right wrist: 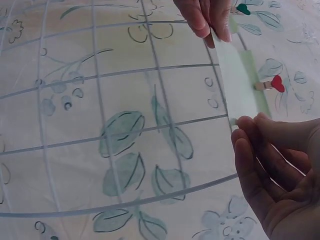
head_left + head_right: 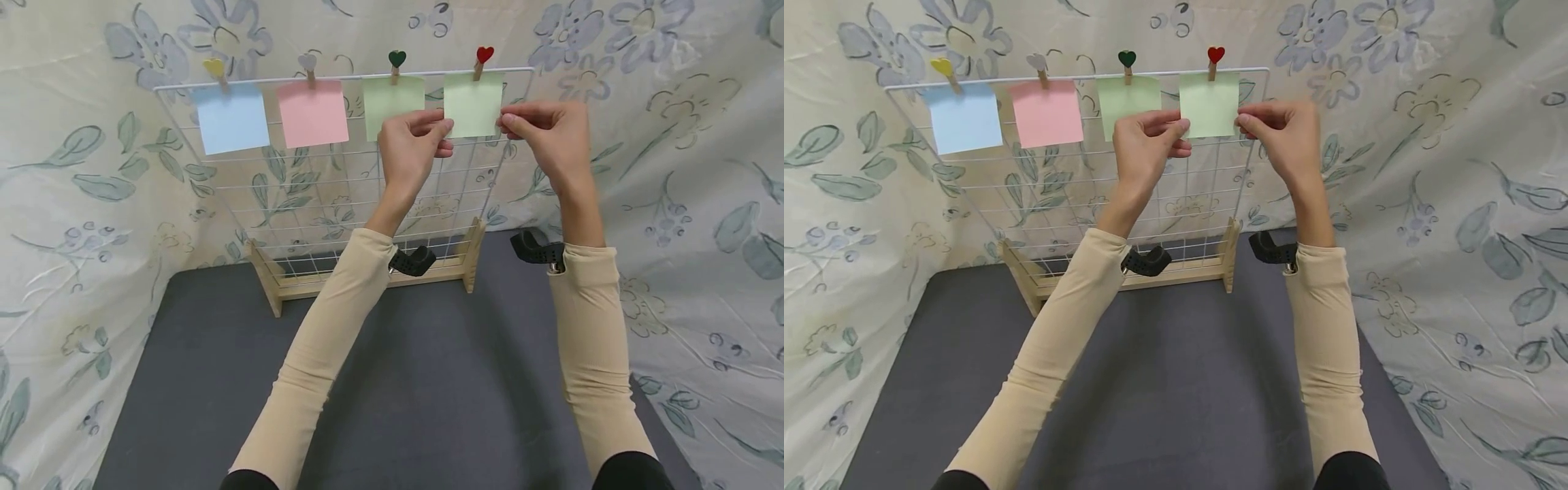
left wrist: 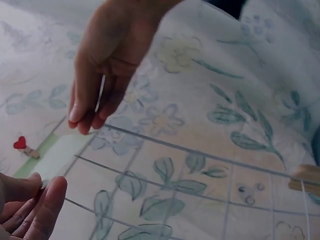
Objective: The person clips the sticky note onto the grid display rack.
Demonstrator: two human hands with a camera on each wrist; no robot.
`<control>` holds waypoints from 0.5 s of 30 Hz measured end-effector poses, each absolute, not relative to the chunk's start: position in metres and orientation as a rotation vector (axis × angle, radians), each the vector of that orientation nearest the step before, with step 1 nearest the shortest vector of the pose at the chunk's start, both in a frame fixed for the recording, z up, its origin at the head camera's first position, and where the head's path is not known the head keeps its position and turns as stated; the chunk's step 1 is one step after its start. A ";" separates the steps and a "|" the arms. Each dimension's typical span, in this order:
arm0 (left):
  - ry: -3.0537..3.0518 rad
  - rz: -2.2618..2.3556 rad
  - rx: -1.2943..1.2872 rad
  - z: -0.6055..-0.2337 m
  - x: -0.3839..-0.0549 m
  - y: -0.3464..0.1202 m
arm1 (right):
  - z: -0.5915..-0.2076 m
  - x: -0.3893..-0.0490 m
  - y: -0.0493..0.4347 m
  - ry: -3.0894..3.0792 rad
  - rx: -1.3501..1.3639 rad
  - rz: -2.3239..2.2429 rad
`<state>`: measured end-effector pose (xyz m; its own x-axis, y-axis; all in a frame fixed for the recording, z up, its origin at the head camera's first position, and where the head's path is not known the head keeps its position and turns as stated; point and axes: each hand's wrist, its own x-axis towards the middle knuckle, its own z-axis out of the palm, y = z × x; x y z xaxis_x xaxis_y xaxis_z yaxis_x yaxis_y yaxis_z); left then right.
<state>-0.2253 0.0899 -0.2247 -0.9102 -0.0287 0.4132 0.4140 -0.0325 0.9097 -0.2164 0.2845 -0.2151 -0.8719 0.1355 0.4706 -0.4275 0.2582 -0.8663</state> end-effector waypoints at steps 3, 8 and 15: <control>-1.946 -1.996 -0.418 -0.234 -0.224 0.092 | -0.225 -0.215 0.287 -2.113 0.276 1.639; -1.947 -1.975 -0.425 -0.246 -0.221 0.093 | -0.238 -0.213 0.287 -2.198 0.300 1.584; -2.072 -1.730 -0.449 -0.257 -0.213 0.090 | -0.250 -0.210 0.280 -2.284 0.358 1.560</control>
